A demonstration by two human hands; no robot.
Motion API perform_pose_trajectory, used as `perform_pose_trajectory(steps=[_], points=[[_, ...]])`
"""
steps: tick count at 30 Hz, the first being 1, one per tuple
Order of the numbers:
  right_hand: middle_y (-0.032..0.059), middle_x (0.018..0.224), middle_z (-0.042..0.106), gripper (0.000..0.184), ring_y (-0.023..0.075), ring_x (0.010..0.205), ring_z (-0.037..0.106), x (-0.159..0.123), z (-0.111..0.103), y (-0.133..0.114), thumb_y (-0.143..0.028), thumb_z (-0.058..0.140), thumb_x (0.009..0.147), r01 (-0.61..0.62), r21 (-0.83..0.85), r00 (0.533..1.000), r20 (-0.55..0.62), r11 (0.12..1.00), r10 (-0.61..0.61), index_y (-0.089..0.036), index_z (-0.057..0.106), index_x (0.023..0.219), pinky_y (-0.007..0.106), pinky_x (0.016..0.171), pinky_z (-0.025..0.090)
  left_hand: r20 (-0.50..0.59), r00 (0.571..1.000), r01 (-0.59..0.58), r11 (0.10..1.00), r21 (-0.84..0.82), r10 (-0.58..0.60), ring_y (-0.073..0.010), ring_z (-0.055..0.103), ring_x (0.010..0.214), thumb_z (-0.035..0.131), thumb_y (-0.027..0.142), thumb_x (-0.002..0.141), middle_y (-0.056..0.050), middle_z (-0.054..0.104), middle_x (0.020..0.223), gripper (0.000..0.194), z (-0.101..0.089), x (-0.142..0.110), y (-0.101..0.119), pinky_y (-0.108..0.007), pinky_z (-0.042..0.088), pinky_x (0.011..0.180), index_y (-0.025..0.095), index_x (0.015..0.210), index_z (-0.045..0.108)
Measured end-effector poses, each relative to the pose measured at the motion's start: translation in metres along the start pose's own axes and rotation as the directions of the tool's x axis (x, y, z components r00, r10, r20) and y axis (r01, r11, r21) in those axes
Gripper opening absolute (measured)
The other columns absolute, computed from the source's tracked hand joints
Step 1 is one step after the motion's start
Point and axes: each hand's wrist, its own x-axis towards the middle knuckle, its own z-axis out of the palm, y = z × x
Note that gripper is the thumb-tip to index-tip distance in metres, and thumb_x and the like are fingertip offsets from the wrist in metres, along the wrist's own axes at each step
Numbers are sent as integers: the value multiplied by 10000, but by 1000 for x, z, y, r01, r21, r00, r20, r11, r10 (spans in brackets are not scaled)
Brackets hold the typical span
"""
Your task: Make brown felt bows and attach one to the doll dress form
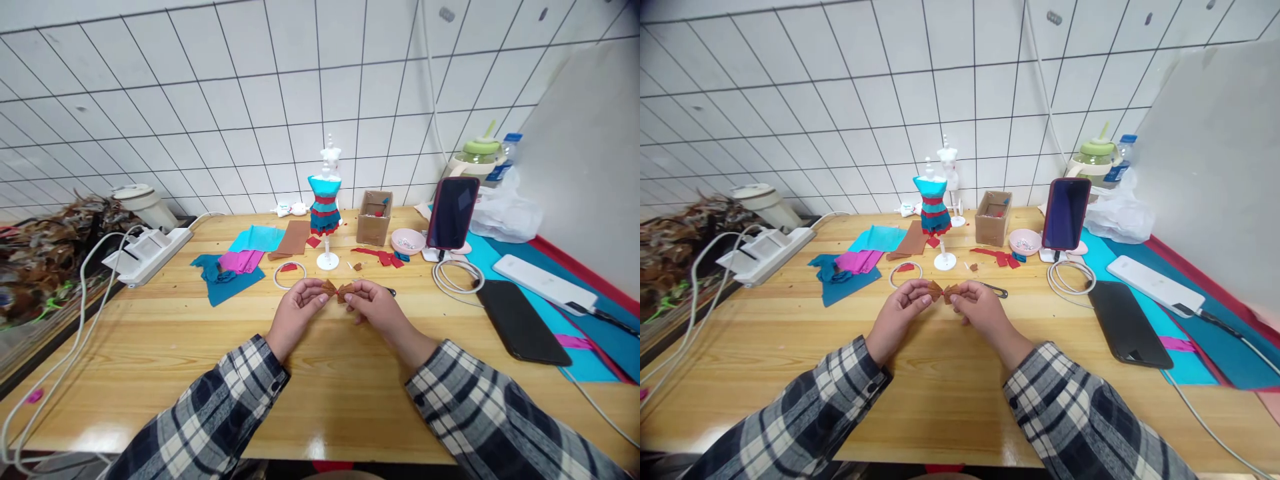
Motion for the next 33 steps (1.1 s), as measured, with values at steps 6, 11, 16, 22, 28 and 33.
perform_pose_trajectory(steps=[6, 11, 16, 22, 28, 33], points=[[26, 781, 640, 270, 127, 644, 574, -4, 0, -2, -383, 688, 692, 50, -94, 998, 51, 994, -45, -177, 599, 841, 191, 423, 461, -10, 1000, -14, 987, 159, 15, -154, 632, 713, 734, 368, 708, -40, 692, 760, 259, -1, 2, -1, -277, 493, 722, 138, 790, 647], [50, 837, 648, 305, 158, 720, 610, -6, 4, -3, -394, 696, 698, 55, -91, 997, 53, 994, -51, -178, 609, 895, 191, 421, 474, -20, 999, -21, 979, 202, 26, -148, 615, 677, 720, 381, 711, -35, 678, 733, 260, 0, 2, -3, -266, 487, 672, 140, 772, 642], [40, 774, 648, 298, 141, 665, 592, -3, 2, -2, -407, 706, 694, 46, -53, 999, -7, 998, -47, -174, 618, 857, 183, 420, 458, 21, 997, -80, 977, 197, 78, -163, 634, 760, 702, 368, 741, -52, 688, 821, 262, -3, 0, -7, -279, 498, 728, 143, 862, 640], [40, 746, 650, 323, 139, 631, 573, 6, -9, -2, -428, 703, 698, 141, -60, 981, -126, 988, -148, -163, 627, 865, 202, 434, 441, -168, 955, -172, 916, 364, 245, -170, 623, 872, 624, 360, 806, -73, 647, 971, 392, -17, 46, -19, -301, 488, 798, 154, 1136, 576], [43, 790, 667, 263, 150, 663, 604, 20, -16, 1, -398, 671, 714, 244, -35, 949, -196, 969, -246, -176, 599, 833, 227, 496, 449, -150, 949, -175, 856, 487, 279, -269, 511, 1220, 730, 327, 711, -171, 544, 1313, 720, 3, 111, -32, -415, 392, 1004, 166, 1341, 422], [44, 782, 673, 236, 159, 704, 627, 36, -17, 5, -373, 664, 704, 305, -80, 922, -225, 949, -316, -176, 589, 811, 296, 681, 520, -152, 951, -156, 840, 519, 271, -260, 614, 1044, 585, 389, 818, -155, 666, 1119, 410, 16, 131, -34, -374, 447, 897, 133, 1139, 596]])
